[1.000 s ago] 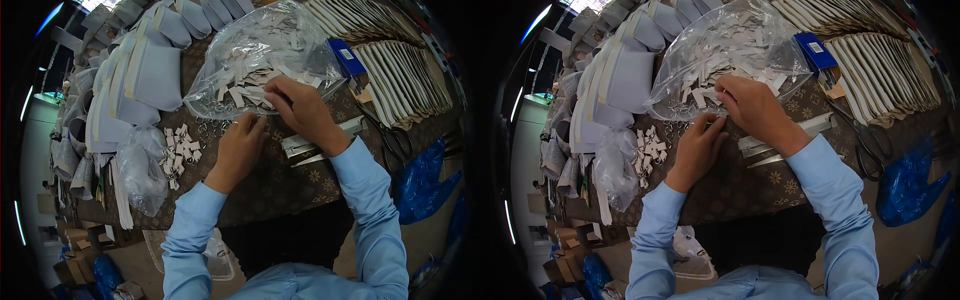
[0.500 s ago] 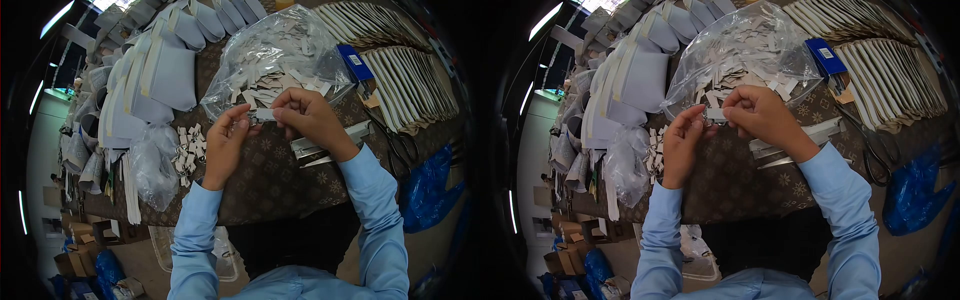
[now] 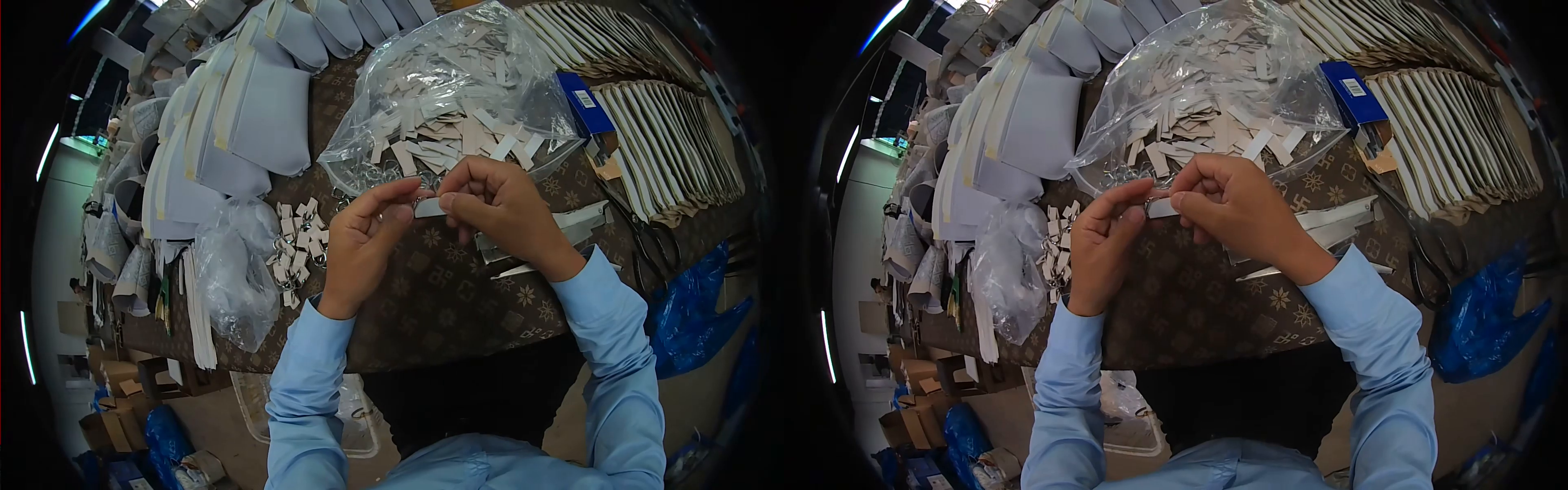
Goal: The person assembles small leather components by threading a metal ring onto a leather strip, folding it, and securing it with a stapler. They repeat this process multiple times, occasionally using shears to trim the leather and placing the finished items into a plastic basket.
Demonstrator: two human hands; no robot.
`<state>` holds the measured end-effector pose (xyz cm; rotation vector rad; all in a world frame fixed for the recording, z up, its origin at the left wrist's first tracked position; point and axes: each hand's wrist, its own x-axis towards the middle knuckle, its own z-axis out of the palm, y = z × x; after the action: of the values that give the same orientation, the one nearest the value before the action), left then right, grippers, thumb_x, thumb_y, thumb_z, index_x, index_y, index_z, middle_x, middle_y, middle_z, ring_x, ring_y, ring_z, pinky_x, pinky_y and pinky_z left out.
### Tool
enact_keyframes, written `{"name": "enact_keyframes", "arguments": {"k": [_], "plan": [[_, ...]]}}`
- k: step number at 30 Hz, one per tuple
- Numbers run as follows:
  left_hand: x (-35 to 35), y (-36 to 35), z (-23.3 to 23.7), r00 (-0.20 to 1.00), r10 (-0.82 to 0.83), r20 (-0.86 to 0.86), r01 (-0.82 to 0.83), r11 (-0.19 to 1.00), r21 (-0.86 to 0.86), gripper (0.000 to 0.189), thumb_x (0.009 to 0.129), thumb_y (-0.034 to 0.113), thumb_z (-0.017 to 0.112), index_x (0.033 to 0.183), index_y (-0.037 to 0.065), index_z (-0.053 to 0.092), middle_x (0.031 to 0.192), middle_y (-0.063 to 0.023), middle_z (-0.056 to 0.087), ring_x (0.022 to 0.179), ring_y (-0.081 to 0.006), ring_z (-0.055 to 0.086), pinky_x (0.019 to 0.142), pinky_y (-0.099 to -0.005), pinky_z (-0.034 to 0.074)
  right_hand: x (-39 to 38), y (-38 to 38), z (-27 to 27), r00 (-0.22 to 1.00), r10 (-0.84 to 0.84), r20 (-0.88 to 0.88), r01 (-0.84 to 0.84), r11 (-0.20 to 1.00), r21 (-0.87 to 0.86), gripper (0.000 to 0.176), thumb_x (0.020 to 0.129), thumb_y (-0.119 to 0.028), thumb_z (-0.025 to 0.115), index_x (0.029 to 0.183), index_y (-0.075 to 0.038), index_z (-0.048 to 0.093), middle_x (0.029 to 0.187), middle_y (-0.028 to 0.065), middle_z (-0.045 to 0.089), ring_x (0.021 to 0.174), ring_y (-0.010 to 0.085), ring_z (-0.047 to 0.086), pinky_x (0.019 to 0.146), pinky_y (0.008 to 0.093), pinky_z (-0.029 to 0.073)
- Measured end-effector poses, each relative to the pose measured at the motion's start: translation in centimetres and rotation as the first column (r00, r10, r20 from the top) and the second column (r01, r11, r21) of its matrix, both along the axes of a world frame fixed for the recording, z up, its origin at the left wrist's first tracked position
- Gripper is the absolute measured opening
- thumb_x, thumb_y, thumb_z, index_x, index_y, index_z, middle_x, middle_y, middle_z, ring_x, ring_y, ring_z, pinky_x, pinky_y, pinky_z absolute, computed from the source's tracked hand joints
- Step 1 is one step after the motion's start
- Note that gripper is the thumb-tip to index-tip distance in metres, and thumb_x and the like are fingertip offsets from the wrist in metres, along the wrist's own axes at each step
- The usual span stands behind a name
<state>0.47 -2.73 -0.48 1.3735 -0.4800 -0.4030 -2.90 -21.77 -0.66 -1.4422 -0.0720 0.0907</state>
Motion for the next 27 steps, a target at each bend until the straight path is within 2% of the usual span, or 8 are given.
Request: {"name": "enact_keyframes", "arguments": {"k": [2, 4, 9, 11, 14, 17, 20, 27], "plan": [[0.4, 0.3, 0.1, 1.000, -0.026, -0.005, 0.026, 1.000, -0.011, 0.024, 0.091, 0.007, 0.054, 0.112, -0.002, 0.059, 0.109, -0.0091, 0.058, 0.103, -0.0126, 0.053, 0.084, -0.0225, 0.045, -0.1, -0.3, 0.3, 0.997, 0.079, -0.012, -0.079, 0.997, -0.006, 0.011, 0.085, -0.007, 0.058, 0.091, 0.002, 0.057, 0.070, 0.0045, 0.059, 0.055, 0.0085, 0.056, 0.052, 0.0210, 0.047], [1.2, 1.0, 0.1, 0.897, -0.223, 0.382, 0.140, 0.962, 0.234, 0.023, 0.089, 0.004, 0.054, 0.111, 0.000, 0.062, 0.108, -0.0090, 0.059, 0.098, -0.0118, 0.054, 0.081, -0.0204, 0.043, -0.2, -0.5, 0.3, 0.996, 0.086, -0.018, -0.086, 0.996, 0.002, 0.011, 0.085, -0.008, 0.058, 0.092, 0.002, 0.057, 0.071, 0.0049, 0.060, 0.056, 0.0089, 0.057, 0.052, 0.0214, 0.047], [0.3, 0.3, -0.5, 0.954, -0.040, 0.298, -0.006, 0.989, 0.151, 0.025, 0.086, -0.002, 0.056, 0.111, -0.001, 0.061, 0.111, -0.0081, 0.056, 0.094, -0.0108, 0.054, 0.077, -0.0189, 0.043, -0.3, 0.0, 0.0, 1.000, 0.005, -0.019, -0.004, 0.998, 0.070, 0.013, 0.087, -0.009, 0.057, 0.093, 0.002, 0.056, 0.074, 0.0065, 0.062, 0.061, 0.0102, 0.061, 0.055, 0.0217, 0.048], [0.0, -0.4, -0.6, 0.969, 0.068, 0.237, -0.085, 0.995, 0.060, 0.026, 0.085, -0.003, 0.058, 0.111, -0.003, 0.060, 0.112, -0.0077, 0.054, 0.092, -0.0088, 0.053, 0.075, -0.0186, 0.044, -0.3, 0.2, -0.3, 0.997, -0.014, 0.076, 0.010, 0.998, 0.058, 0.013, 0.088, -0.009, 0.057, 0.094, 0.002, 0.056, 0.076, 0.0070, 0.063, 0.063, 0.0105, 0.062, 0.057, 0.0216, 0.049], [0.0, -0.1, -1.0, 0.952, 0.124, 0.281, -0.153, 0.985, 0.082, 0.027, 0.084, -0.005, 0.058, 0.112, -0.004, 0.059, 0.112, -0.0074, 0.054, 0.091, -0.0076, 0.053, 0.074, -0.0184, 0.045, -0.7, 1.1, -0.6, 0.976, -0.101, 0.195, 0.100, 0.995, 0.018, 0.013, 0.088, -0.008, 0.057, 0.095, 0.002, 0.056, 0.076, 0.0069, 0.063, 0.065, 0.0100, 0.062, 0.058, 0.0214, 0.049], [-0.1, -0.1, -0.8, 0.953, 0.110, 0.282, -0.124, 0.992, 0.034, 0.028, 0.085, -0.004, 0.058, 0.112, -0.004, 0.058, 0.111, -0.0073, 0.054, 0.091, -0.0076, 0.054, 0.075, -0.0176, 0.045, -0.9, 1.3, -0.5, 0.939, -0.196, 0.283, 0.223, 0.972, -0.068, 0.012, 0.088, -0.008, 0.057, 0.095, 0.002, 0.057, 0.076, 0.0066, 0.063, 0.064, 0.0090, 0.062, 0.057, 0.0207, 0.048], [-0.4, -0.3, -1.1, 0.963, 0.114, 0.246, -0.124, 0.992, 0.025, 0.028, 0.085, -0.004, 0.058, 0.113, -0.004, 0.058, 0.111, -0.0075, 0.055, 0.091, -0.0079, 0.054, 0.075, -0.0176, 0.044, -0.8, 0.7, -0.1, 0.960, -0.136, 0.244, 0.171, 0.976, -0.132, 0.012, 0.088, -0.008, 0.058, 0.093, 0.002, 0.058, 0.076, 0.0062, 0.063, 0.063, 0.0082, 0.061, 0.057, 0.0198, 0.047], [0.0, -0.2, -1.4, 0.977, 0.112, 0.180, -0.102, 0.993, -0.062, 0.028, 0.085, -0.004, 0.058, 0.112, -0.005, 0.058, 0.111, -0.0088, 0.055, 0.096, -0.0103, 0.054, 0.080, -0.0194, 0.045, -1.0, 1.1, 0.0, 0.965, -0.142, 0.219, 0.157, 0.986, -0.051, 0.011, 0.086, -0.008, 0.058, 0.092, 0.001, 0.059, 0.072, 0.0053, 0.063, 0.061, 0.0078, 0.060, 0.054, 0.0197, 0.046]]}}
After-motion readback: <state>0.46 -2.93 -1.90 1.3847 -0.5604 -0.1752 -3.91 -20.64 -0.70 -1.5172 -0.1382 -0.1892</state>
